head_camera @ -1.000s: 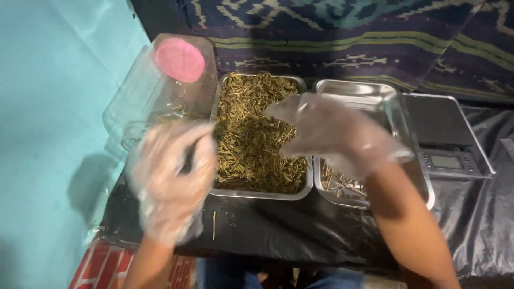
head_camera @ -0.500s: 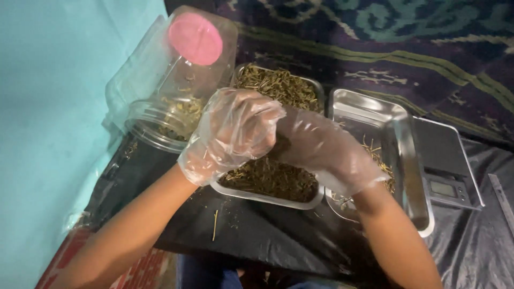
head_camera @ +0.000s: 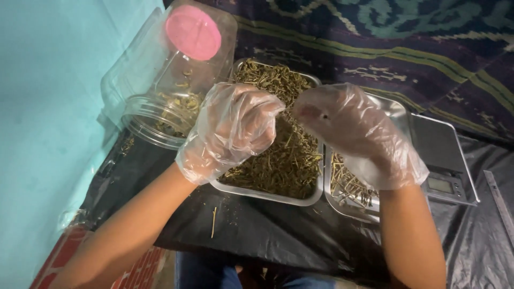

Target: Sorting dried tea leaves and stems by hand, moving them between metal trays and a plastic jar for processing.

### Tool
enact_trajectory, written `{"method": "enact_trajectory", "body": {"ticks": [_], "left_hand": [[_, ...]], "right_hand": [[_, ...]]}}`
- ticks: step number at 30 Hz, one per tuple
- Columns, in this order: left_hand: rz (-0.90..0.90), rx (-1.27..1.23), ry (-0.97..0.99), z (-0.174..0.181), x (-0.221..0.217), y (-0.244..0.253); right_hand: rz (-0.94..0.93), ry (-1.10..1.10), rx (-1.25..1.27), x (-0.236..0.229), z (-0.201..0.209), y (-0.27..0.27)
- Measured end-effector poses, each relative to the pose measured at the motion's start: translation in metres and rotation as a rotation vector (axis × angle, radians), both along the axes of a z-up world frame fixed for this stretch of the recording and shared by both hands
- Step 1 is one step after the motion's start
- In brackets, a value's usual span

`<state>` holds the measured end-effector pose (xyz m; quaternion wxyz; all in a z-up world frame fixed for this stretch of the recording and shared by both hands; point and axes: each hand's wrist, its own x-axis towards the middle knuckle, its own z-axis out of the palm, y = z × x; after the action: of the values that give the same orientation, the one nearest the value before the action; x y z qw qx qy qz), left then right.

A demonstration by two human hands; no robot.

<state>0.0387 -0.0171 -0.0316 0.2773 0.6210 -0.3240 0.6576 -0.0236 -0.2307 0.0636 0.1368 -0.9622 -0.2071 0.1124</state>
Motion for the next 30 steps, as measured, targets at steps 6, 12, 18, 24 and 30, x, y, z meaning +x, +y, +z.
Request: {"method": "enact_trajectory", "body": {"ticks": [6,12,18,24,30], "left_hand": [[-0.055,0.044,-0.035,0.008,-0.004,0.004],[-0.017,0.311,0.085,-0.014,0.002,0.021],[0.027,0.352,0.131,-0.021,0.003,0.024],[-0.017,0.428,0.17,-0.027,0.007,0.028],[0.004,0.38,0.134,-0.031,0.008,0.028]], "right_hand": [[-0.054,0.01,0.096,0.009,0.018,0.008],[0.216,-0.135,0.688,0.002,0.001,0.016],[0.346,-0.563,0.056,0.036,-0.055,-0.019],[0.651,0.343,1.298,-0.001,-0.008,-0.038],[0.718,-0.367,0.621,0.011,0.025,-0.091]]}}
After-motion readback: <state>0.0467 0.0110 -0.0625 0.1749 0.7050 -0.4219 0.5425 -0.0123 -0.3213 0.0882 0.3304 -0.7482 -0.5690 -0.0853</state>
